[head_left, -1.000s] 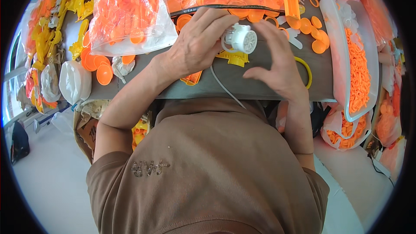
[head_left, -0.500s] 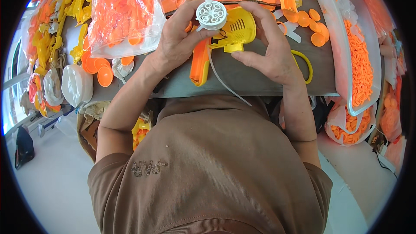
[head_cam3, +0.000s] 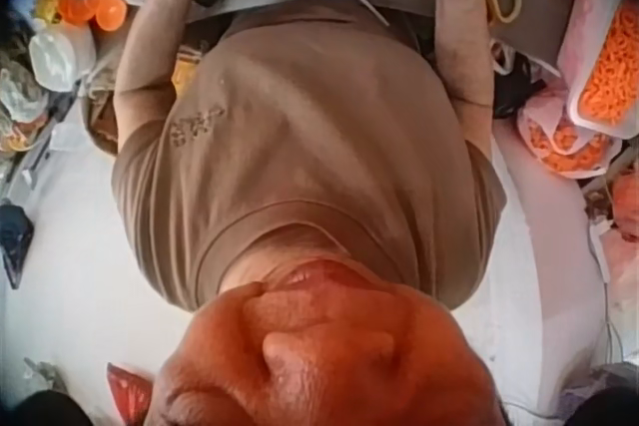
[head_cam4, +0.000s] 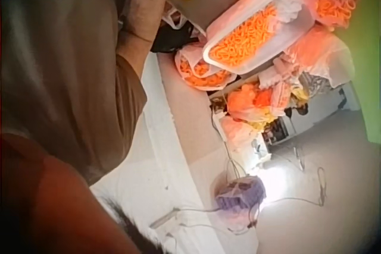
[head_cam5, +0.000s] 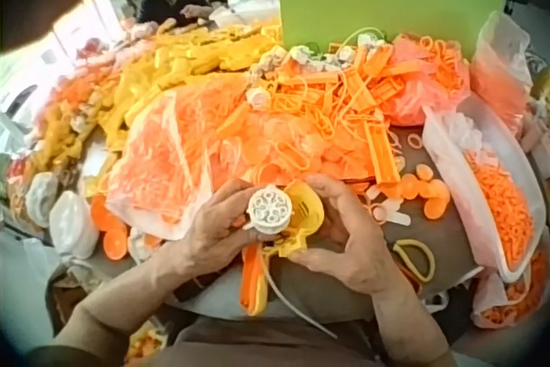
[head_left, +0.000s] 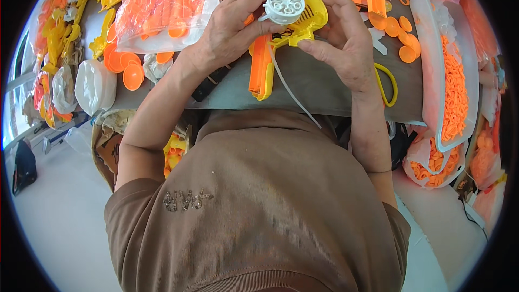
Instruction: Assembling the internal and external components of a yellow plastic toy gun at a factory workbench.
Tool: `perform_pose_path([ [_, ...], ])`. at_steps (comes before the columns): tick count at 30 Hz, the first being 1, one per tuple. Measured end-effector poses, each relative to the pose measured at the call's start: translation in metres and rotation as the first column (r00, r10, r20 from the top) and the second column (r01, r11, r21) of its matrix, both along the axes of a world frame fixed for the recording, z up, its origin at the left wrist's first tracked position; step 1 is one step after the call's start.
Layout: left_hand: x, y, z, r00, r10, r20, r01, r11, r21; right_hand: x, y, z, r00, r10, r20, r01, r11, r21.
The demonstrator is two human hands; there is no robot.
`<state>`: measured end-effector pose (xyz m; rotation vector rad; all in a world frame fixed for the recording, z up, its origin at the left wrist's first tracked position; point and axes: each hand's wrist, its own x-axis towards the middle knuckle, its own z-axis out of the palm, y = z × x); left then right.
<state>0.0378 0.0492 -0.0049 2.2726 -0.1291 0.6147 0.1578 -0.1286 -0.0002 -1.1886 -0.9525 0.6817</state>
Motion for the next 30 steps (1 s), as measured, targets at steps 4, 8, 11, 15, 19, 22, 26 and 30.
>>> perform_pose_path([
  [4, 0.000, 0.003, 0.003, 1.000, -0.010, 0.019, 0.009, 0.999, 0.037, 0.002, 0.004, -0.002, 1.000, 0.027, -0.017, -0.026, 0.998, 0.049],
  [8, -0.003, 0.005, 0.007, 0.998, -0.021, -0.055, 0.022, 1.000, 0.020, 0.003, 0.006, -0.003, 1.000, 0.026, -0.010, -0.025, 0.998, 0.052],
  [11, -0.003, 0.007, 0.005, 1.000, -0.026, -0.015, 0.027, 0.999, 0.047, 0.004, 0.006, -0.003, 0.999, 0.033, -0.014, -0.032, 0.998, 0.047],
  [15, -0.003, 0.004, 0.009, 1.000, -0.024, -0.011, 0.025, 0.997, 0.068, 0.005, 0.007, -0.004, 0.999, 0.034, -0.033, -0.032, 0.998, 0.050],
  [19, -0.004, 0.004, 0.009, 1.000, -0.006, -0.025, 0.008, 0.997, 0.078, 0.002, 0.009, -0.001, 0.998, 0.032, -0.048, -0.030, 0.999, 0.042],
  [22, -0.005, 0.003, 0.009, 1.000, 0.002, -0.031, 0.000, 0.997, 0.071, -0.001, 0.009, 0.000, 1.000, 0.018, -0.021, -0.017, 0.999, 0.049],
  [26, -0.005, 0.001, 0.006, 0.999, 0.015, 0.034, -0.017, 0.998, 0.059, -0.005, 0.009, 0.000, 1.000, -0.001, -0.010, 0.002, 0.999, 0.052],
  [30, -0.007, -0.010, 0.012, 0.995, 0.095, -0.016, -0.094, 0.994, 0.051, -0.012, 0.008, 0.001, 0.997, -0.059, 0.053, 0.057, 0.998, 0.034],
])
